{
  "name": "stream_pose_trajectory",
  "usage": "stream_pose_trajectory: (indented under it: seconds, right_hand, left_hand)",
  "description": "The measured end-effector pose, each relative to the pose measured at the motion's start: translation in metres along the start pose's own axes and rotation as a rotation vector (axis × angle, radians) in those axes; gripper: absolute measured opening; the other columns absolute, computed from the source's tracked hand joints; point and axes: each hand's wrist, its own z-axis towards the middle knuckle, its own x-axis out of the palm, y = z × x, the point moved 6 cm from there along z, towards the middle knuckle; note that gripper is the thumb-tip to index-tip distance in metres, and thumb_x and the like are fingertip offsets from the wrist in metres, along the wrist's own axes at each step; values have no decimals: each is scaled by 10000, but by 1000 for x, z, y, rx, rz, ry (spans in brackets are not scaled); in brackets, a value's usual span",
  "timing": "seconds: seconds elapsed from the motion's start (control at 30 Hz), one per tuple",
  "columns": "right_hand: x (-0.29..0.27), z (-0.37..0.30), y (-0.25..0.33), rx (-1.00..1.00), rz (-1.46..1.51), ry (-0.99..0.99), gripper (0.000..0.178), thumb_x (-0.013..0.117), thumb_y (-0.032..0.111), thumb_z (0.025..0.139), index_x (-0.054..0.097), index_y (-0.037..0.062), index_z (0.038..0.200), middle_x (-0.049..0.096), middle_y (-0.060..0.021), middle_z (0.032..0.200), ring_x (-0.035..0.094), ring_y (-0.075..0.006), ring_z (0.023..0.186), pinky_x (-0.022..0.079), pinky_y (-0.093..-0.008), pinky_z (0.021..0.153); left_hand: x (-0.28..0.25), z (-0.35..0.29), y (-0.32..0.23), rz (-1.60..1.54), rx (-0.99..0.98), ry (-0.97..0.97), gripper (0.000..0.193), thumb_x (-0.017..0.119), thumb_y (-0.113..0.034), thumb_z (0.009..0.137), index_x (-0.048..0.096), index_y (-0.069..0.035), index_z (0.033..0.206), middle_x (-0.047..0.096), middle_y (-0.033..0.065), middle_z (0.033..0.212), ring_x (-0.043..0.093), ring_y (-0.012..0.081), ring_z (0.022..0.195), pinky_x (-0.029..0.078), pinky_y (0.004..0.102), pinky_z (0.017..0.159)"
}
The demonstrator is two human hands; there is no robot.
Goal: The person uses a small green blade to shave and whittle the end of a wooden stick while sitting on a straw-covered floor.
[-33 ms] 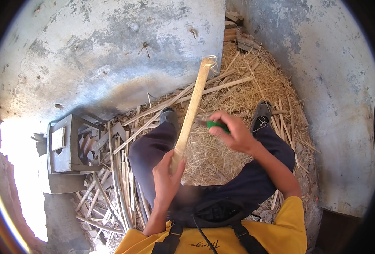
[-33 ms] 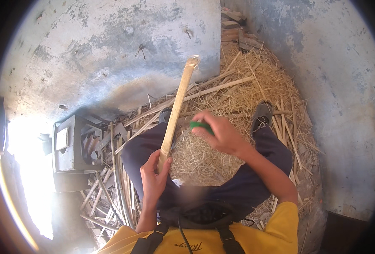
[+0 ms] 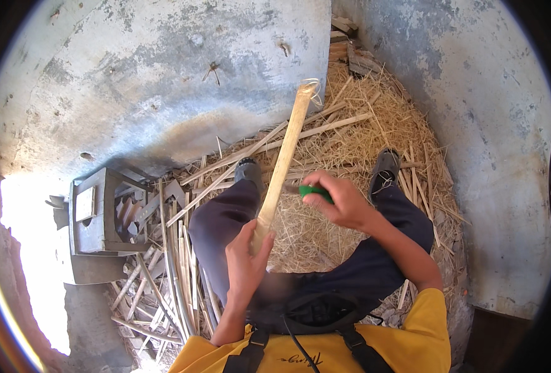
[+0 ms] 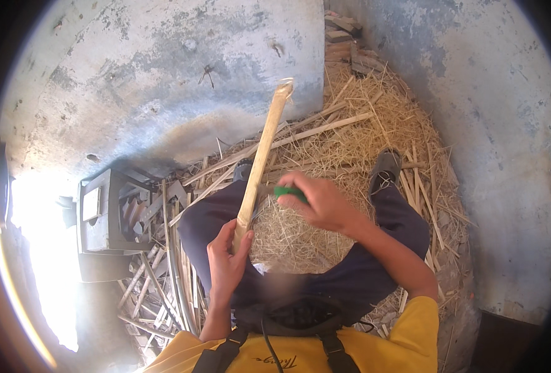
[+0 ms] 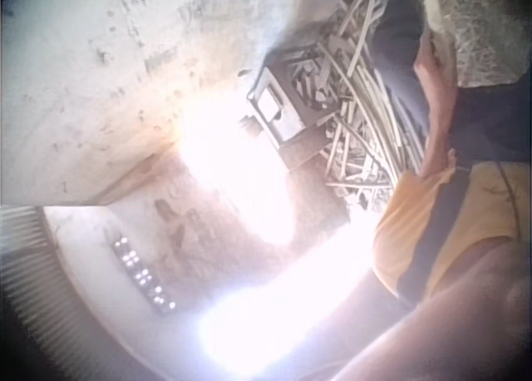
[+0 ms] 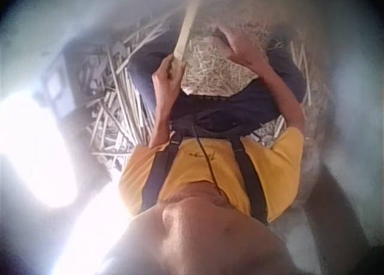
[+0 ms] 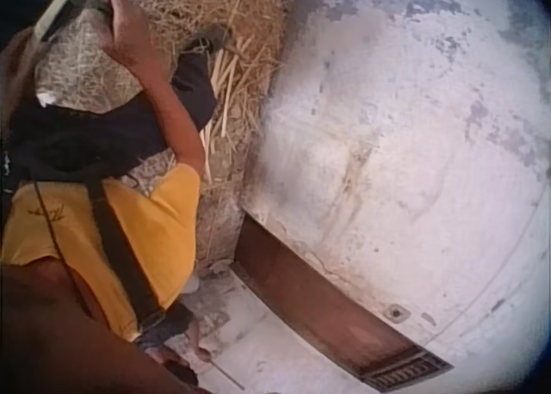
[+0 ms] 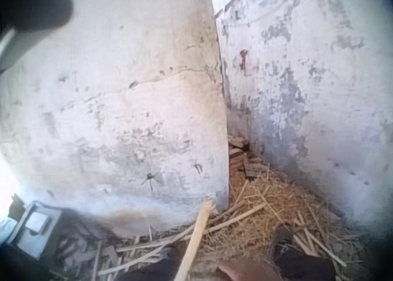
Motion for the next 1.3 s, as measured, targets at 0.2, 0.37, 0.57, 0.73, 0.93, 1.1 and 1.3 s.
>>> stream_pose_trajectory:
  seconds: [0.2, 0.37, 0.57, 0.73, 0.93, 1.1, 1.3]
  right_hand:
    - [25, -12, 24, -159, -102, 17, 288, 789, 285, 1005, 677, 29, 1073, 756, -108, 857, 722, -288, 634, 549, -370, 574]
    - [28, -15, 25, -177, -22, -82, 279, 821, 270, 975, 697, 24, 1012, 770, -122, 910, 730, -287, 660, 550, -373, 562]
    - [25, -14, 34, -210, -164, -99, 235, 829, 249, 958, 734, 44, 1023, 732, -91, 850, 699, -266, 625, 524, -368, 534]
    - [25, -16, 31, -220, -290, -125, 222, 831, 242, 948, 768, 64, 1067, 691, -65, 793, 675, -243, 605, 501, -368, 512]
    - [18, -8, 22, -233, -320, -215, 194, 822, 226, 955, 765, 61, 1038, 726, -89, 837, 676, -219, 605, 504, -355, 508]
    - [-12, 13, -9, -108, -266, -290, 235, 781, 257, 1003, 735, 26, 1001, 752, -120, 858, 631, -167, 570, 475, -319, 496]
    - [-53, 39, -31, -90, -373, -339, 229, 729, 233, 1057, 703, 12, 1002, 725, -72, 773, 545, -134, 550, 421, -316, 513]
  left_hand:
    - [11, 4, 1, -192, -120, 97, 374, 723, -149, 1050, 671, 53, 1361, 742, 100, 943, 613, 69, 867, 527, 280, 782]
    - [12, 5, -7, -229, -102, 71, 362, 703, -149, 1066, 674, 61, 1360, 744, 74, 960, 595, 51, 873, 514, 253, 770]
    - [12, 3, -3, -192, -131, 89, 339, 691, -135, 1070, 690, 61, 1347, 676, 30, 861, 536, 45, 807, 475, 250, 696]
    - [12, 1, 1, -161, -148, 94, 319, 693, -135, 1063, 703, 52, 1322, 622, 15, 792, 492, 48, 755, 438, 266, 637]
    - [9, -4, 3, -126, -120, 63, 314, 704, -157, 1054, 710, 53, 1287, 590, 55, 746, 483, 68, 722, 429, 292, 612]
    - [6, -20, 9, -57, -140, 93, 317, 714, -165, 1042, 710, 63, 1263, 584, 86, 730, 487, 93, 697, 434, 309, 610]
    - [-2, -42, 20, -25, -73, 97, 305, 730, -160, 1029, 714, 64, 1236, 585, 114, 722, 492, 108, 675, 433, 315, 603]
